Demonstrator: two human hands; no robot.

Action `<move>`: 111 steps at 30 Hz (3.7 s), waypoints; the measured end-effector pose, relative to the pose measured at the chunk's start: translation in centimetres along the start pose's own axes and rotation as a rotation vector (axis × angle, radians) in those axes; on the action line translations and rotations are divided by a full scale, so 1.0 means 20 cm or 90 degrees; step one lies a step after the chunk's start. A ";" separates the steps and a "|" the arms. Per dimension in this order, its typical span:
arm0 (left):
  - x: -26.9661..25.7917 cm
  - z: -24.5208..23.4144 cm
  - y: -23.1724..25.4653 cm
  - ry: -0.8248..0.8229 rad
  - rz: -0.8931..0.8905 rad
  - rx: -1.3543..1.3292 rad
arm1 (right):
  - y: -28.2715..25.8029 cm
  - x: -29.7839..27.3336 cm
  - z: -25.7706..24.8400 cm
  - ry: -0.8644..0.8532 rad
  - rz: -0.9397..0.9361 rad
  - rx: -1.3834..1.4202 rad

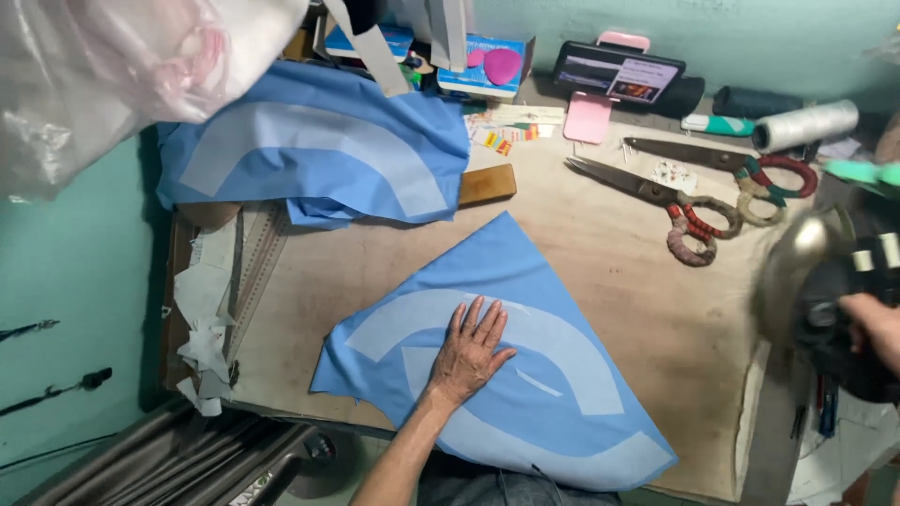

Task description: The person places a light blue fabric piece with a white pattern on a worktable, trims a small white paper template with scissors, and irons the fabric using a steam iron. The person then trims the fabric edges with scissors.

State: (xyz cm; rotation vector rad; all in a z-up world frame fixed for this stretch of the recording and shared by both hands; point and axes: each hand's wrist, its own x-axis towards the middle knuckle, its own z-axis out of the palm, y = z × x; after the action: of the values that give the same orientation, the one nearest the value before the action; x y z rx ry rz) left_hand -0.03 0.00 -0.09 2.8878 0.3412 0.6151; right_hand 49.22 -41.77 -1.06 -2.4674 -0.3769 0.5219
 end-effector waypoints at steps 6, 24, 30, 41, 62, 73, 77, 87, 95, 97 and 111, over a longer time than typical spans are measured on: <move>0.01 -0.01 0.01 0.007 0.008 -0.006 | -1.64 -0.67 0.15 -0.131 0.046 -0.222; 0.00 -0.01 0.00 -0.001 -0.007 -0.004 | -1.61 -0.89 0.84 -0.332 -0.382 -0.410; -0.01 0.00 0.00 -0.018 -0.014 0.003 | -1.60 -0.90 0.87 -0.358 -0.389 -0.429; -0.03 -0.04 -0.10 -0.034 -0.037 0.017 | -1.64 -0.92 0.86 -0.370 -0.408 -0.465; -0.06 -0.05 -0.12 -0.040 -0.051 0.032 | -1.75 -0.92 0.87 -0.413 -0.394 -0.449; -0.05 -0.06 -0.12 -0.043 -0.060 0.039 | -1.76 -0.92 0.91 -0.414 -0.405 -0.428; -0.05 -0.05 -0.13 -0.036 -0.061 0.031 | -1.80 -0.92 0.91 -0.402 -0.420 -0.431; -0.06 -0.06 -0.12 -0.046 -0.091 0.054 | -1.81 -0.93 0.97 -0.400 -0.424 -0.415; -0.07 -0.05 -0.12 -0.058 -0.120 0.070 | -1.85 -0.93 0.95 -0.411 -0.412 -0.418; -0.08 -0.04 -0.12 -0.064 -0.138 0.040 | -1.86 -0.93 0.95 -0.410 -0.412 -0.431; -0.08 -0.03 -0.11 -0.083 -0.156 0.058 | -1.88 -0.93 0.99 -0.429 -0.399 -0.420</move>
State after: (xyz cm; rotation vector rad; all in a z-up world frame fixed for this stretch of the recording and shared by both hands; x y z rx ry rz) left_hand -2.06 1.78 -0.54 2.8880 0.7073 0.3771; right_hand 18.45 -9.41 11.60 -2.4600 -1.7568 1.0560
